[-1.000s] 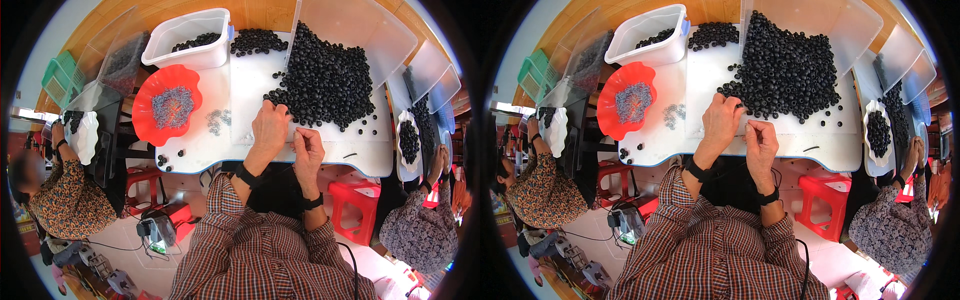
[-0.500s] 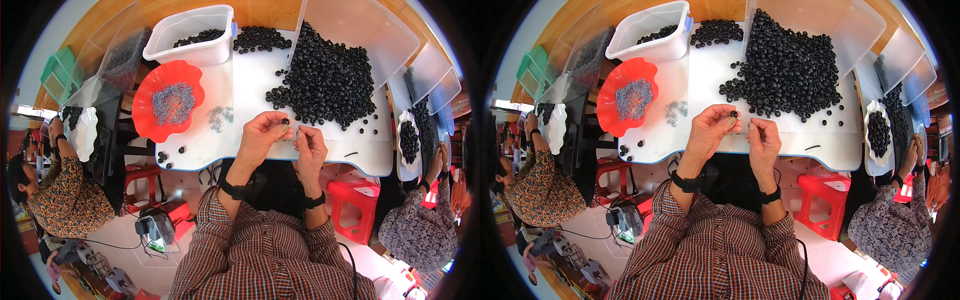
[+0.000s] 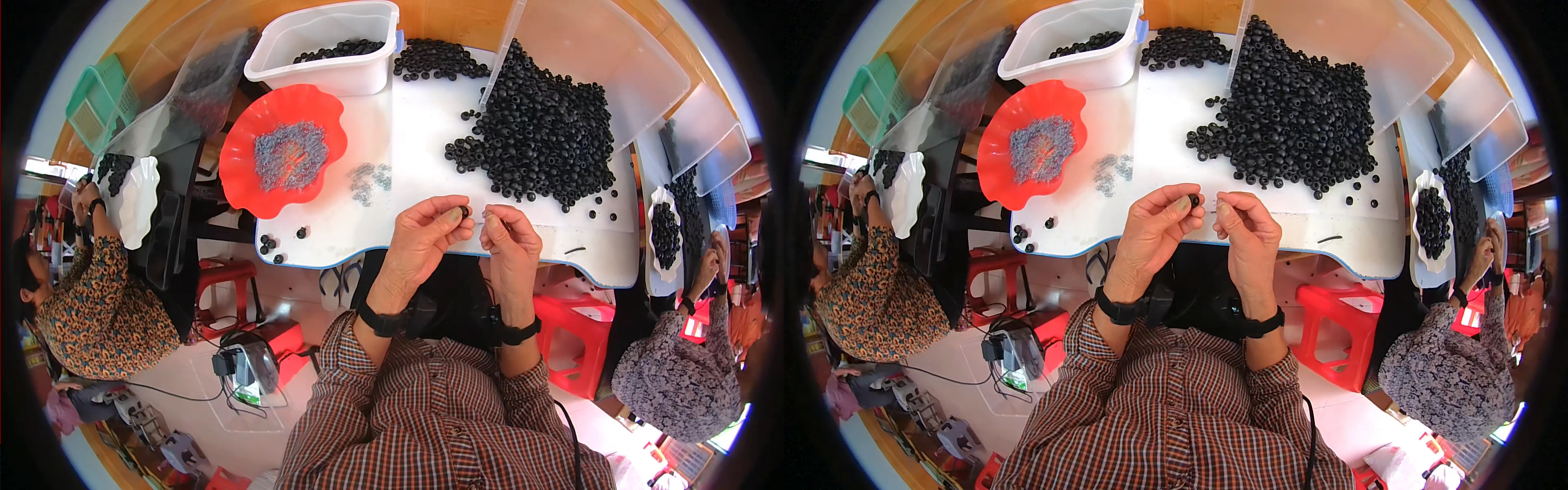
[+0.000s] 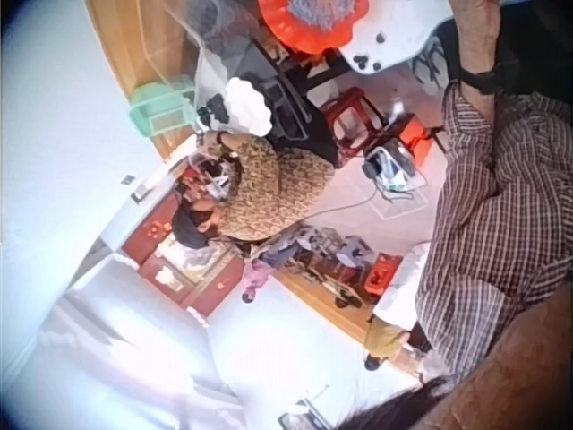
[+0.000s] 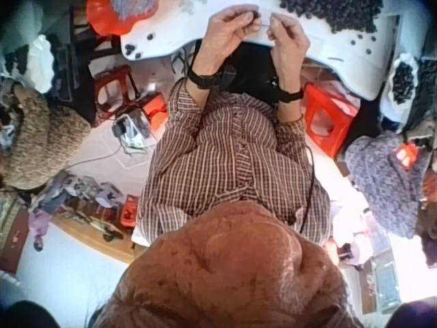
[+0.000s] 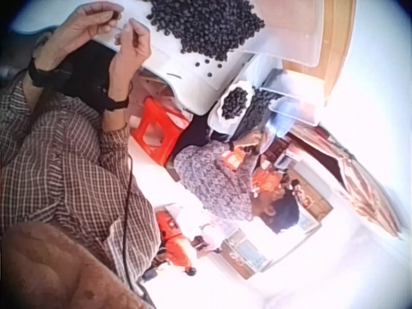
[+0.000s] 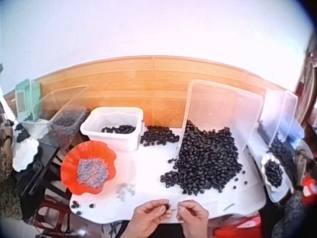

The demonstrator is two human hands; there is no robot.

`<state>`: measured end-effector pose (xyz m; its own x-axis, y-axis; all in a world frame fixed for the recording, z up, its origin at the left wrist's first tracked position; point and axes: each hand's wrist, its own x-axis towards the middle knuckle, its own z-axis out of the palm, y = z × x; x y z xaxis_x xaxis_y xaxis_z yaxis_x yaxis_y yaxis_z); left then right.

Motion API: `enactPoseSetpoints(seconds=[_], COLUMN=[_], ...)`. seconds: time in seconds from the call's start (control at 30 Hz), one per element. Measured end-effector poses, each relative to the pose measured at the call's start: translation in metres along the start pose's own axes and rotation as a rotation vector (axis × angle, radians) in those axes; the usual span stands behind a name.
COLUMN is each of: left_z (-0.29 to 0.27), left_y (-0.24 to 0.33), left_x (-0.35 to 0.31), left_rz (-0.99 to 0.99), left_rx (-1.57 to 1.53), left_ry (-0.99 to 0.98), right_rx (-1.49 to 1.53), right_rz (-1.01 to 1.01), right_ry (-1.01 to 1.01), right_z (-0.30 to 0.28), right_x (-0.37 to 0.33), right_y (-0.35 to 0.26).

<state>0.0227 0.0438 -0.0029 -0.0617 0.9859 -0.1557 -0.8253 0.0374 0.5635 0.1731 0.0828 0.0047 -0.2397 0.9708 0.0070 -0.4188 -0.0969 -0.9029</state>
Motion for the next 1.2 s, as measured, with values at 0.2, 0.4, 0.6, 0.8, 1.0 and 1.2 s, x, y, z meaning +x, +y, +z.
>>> enactPoseSetpoints(seconds=[0.2,0.4,0.6,0.8,1.0,1.2], left_z=[-0.004,-0.006,-0.007,-0.01,-0.018,-0.024], left_y=[-0.002,-0.001,0.001,0.002,0.002,0.006], left_x=[-0.007,-0.012,-0.016,-0.02,-0.028,-0.034], left_rz=[0.036,0.051,0.069,0.088,0.097,0.094], left_rx=[-0.04,-0.06,-0.024,0.017,0.12,0.125], left_ry=[-0.029,-0.038,-0.026,0.007,0.043,0.042], right_rx=[0.027,0.015,-0.012,-0.083,-0.146,-0.194], right_rz=[-0.007,-0.009,-0.002,-0.043,0.012,0.028], right_ry=[-0.053,-0.093,-0.113,-0.137,-0.182,-0.218], right_z=[0.011,0.02,0.023,0.027,0.024,0.027], right_x=[-0.004,-0.007,-0.008,-0.008,-0.009,-0.011], right_y=[0.002,0.003,0.007,0.008,0.009,0.01])
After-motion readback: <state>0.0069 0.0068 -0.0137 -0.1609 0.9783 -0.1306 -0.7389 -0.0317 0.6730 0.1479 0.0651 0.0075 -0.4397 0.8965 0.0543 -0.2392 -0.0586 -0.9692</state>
